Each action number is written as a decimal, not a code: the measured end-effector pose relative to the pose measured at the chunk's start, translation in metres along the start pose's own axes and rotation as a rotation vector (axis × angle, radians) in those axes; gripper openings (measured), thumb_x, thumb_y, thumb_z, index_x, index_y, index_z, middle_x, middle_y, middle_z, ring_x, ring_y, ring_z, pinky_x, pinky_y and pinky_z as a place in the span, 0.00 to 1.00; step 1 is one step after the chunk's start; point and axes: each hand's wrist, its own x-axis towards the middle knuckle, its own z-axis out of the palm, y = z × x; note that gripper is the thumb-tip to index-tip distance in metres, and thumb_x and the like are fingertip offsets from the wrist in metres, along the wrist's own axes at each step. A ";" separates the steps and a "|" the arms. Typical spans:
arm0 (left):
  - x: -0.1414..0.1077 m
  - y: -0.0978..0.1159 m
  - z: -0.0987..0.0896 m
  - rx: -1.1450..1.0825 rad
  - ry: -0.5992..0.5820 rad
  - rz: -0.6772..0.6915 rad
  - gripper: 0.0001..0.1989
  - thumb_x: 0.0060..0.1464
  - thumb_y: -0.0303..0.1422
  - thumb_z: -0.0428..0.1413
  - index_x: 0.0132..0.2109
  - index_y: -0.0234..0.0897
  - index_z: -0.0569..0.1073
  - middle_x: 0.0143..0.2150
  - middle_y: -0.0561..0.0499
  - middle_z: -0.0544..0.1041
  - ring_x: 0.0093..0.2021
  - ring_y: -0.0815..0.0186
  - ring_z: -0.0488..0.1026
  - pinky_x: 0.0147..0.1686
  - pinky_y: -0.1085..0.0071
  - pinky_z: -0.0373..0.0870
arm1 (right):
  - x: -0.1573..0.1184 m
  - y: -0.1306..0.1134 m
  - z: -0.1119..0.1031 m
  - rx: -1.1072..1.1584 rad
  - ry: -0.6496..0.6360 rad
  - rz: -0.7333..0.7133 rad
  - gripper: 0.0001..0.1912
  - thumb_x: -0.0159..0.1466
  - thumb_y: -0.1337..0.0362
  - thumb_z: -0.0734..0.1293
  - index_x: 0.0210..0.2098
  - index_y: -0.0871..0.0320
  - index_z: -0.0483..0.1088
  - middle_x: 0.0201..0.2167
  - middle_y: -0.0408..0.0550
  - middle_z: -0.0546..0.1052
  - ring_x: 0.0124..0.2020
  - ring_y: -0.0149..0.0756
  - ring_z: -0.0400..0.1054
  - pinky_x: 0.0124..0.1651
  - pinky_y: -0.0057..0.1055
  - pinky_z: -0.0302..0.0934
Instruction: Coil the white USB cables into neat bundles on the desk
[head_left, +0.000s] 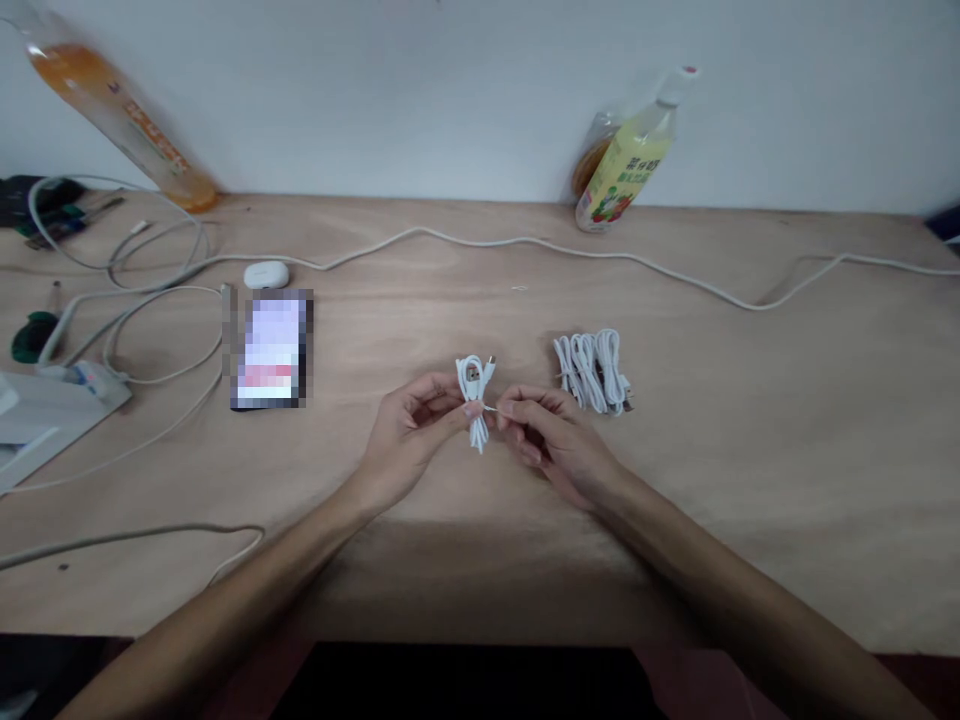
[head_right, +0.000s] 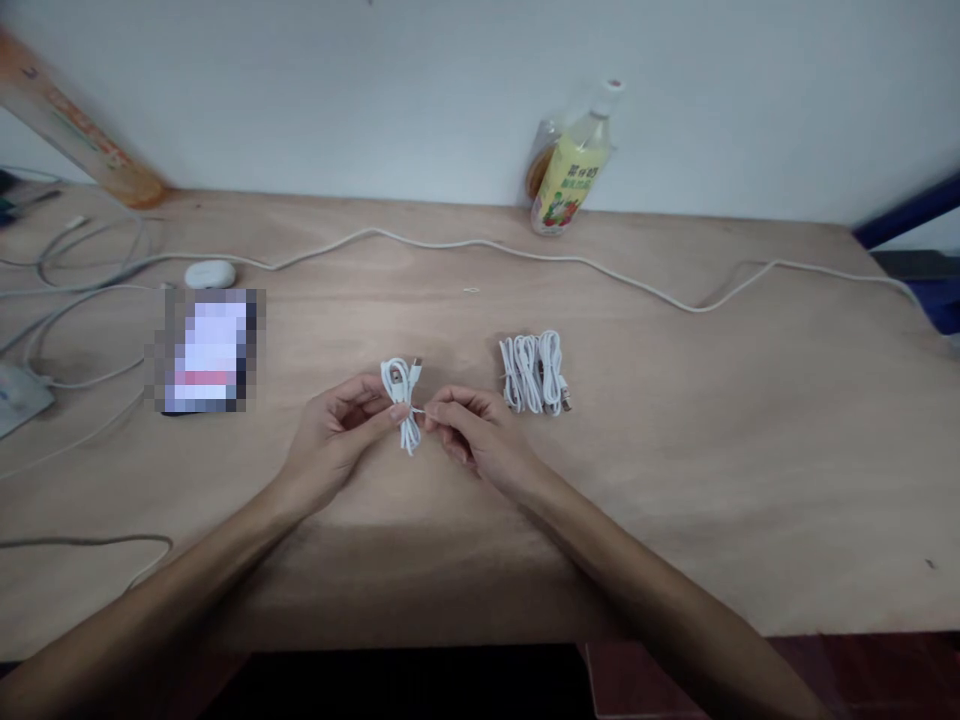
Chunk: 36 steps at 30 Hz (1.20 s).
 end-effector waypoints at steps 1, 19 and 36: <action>0.001 -0.001 0.000 -0.004 0.005 0.000 0.14 0.56 0.38 0.74 0.44 0.36 0.83 0.40 0.48 0.88 0.42 0.61 0.86 0.49 0.66 0.82 | 0.000 0.001 0.000 -0.030 0.001 -0.038 0.14 0.62 0.53 0.72 0.26 0.54 0.72 0.17 0.34 0.64 0.15 0.23 0.50 0.19 0.27 0.38; 0.003 -0.001 -0.002 -0.002 0.013 0.003 0.12 0.60 0.41 0.70 0.43 0.36 0.85 0.40 0.47 0.88 0.35 0.64 0.83 0.43 0.66 0.83 | 0.000 0.013 0.001 -0.295 0.170 -0.373 0.09 0.66 0.55 0.75 0.36 0.53 0.78 0.27 0.40 0.75 0.28 0.31 0.67 0.30 0.29 0.62; 0.002 0.001 -0.001 -0.017 0.039 0.049 0.14 0.60 0.42 0.71 0.42 0.36 0.82 0.40 0.49 0.86 0.38 0.64 0.83 0.43 0.67 0.84 | 0.004 0.009 -0.003 -0.060 0.130 -0.099 0.15 0.57 0.49 0.82 0.33 0.53 0.83 0.24 0.39 0.76 0.20 0.25 0.54 0.21 0.27 0.47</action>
